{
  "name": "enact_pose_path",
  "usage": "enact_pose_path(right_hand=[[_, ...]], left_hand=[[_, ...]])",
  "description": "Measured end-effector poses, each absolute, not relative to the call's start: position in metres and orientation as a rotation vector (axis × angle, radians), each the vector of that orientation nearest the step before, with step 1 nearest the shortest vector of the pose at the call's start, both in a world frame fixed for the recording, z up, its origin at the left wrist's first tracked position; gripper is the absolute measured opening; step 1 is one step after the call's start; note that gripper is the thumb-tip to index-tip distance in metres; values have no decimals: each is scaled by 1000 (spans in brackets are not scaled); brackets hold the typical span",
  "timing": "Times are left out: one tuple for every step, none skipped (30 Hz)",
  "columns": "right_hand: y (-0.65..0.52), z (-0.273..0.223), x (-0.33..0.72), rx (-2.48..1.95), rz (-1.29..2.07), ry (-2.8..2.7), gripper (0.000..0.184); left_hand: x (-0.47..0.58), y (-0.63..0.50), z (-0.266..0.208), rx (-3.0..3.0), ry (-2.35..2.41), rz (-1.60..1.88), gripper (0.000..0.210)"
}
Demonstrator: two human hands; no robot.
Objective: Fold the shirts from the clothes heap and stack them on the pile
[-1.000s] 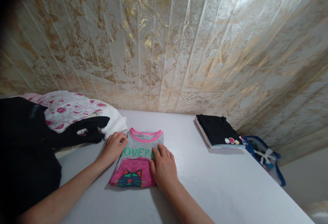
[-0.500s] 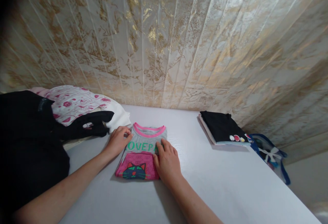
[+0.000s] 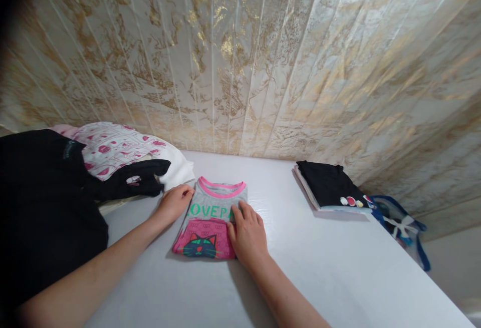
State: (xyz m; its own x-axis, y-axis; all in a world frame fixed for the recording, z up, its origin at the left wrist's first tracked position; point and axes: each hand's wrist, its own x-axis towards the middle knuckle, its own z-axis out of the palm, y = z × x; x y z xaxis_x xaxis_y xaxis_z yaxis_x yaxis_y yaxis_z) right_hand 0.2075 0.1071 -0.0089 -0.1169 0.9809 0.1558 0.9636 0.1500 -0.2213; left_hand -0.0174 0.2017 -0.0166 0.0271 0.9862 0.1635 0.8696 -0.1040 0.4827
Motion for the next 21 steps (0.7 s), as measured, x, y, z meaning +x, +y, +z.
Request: enact_pose_path(right_hand=[[107,-8,207,-1889,96,-2167,44],[107,-7,207,-1890,98,-2168,44],[107,-7,207,-1892,100,-2169,44],[107,-6,207,-1892,102,-2171,44],[106,-6,207,-1892,103,-2171,43],[106,-6,207,-1891,101,-2171,43],[106,-6,207,-1890,99,-2171,43],[106,-6,207,-1888,95,-2172,43],[106,-6,207,-1888,92,-2173,43],[107,-7,207,-1889,89,-2173,44],[107,-7,207,-1892,89,-2174,44],[107,-7,207,-1893,90,-2176,44],[107,-7,207,-1892,92,-2177,44],[107,-7,207,-1890,93,-2179,44],[107,-7,208,-1887,93,-2179,44],[107,-7,208,-1883,91,-2179,44],[107,-7,208,-1879,88,-2177,44],[107,-7,208,-1877,85,-2174,44],[107,-7,208,-1876,84,-2171,44],[107,-7,208,-1875,84,-2170,44],[107,-7,208,-1873,84,-2169,43]], left_hand=[[-17,202,-16,2039,1902,669,20],[-17,202,-15,2028,1893,664,20],[-17,202,-15,2022,1887,661,20],[-16,202,-14,2016,1882,660,20],[-16,202,-13,2011,1878,660,20],[-15,201,-12,2006,1873,659,21],[-15,201,-11,2001,1870,657,21],[-15,201,-10,1999,1864,656,21],[-15,201,-9,2000,1857,657,21],[-15,200,-8,2000,1850,658,21],[-15,200,-8,1998,1844,659,20],[-15,200,-7,1996,1837,660,20],[-15,199,-7,1993,1830,661,19],[-16,199,-6,1990,1824,662,18],[-16,199,-6,1988,1819,663,17],[-16,199,-7,1987,1816,665,17],[-16,199,-7,1985,1813,669,16],[-16,199,-7,1983,1813,673,15],[-16,199,-8,1982,1812,676,15],[-15,199,-8,1983,1814,677,14],[-15,198,-8,1985,1818,680,13]])
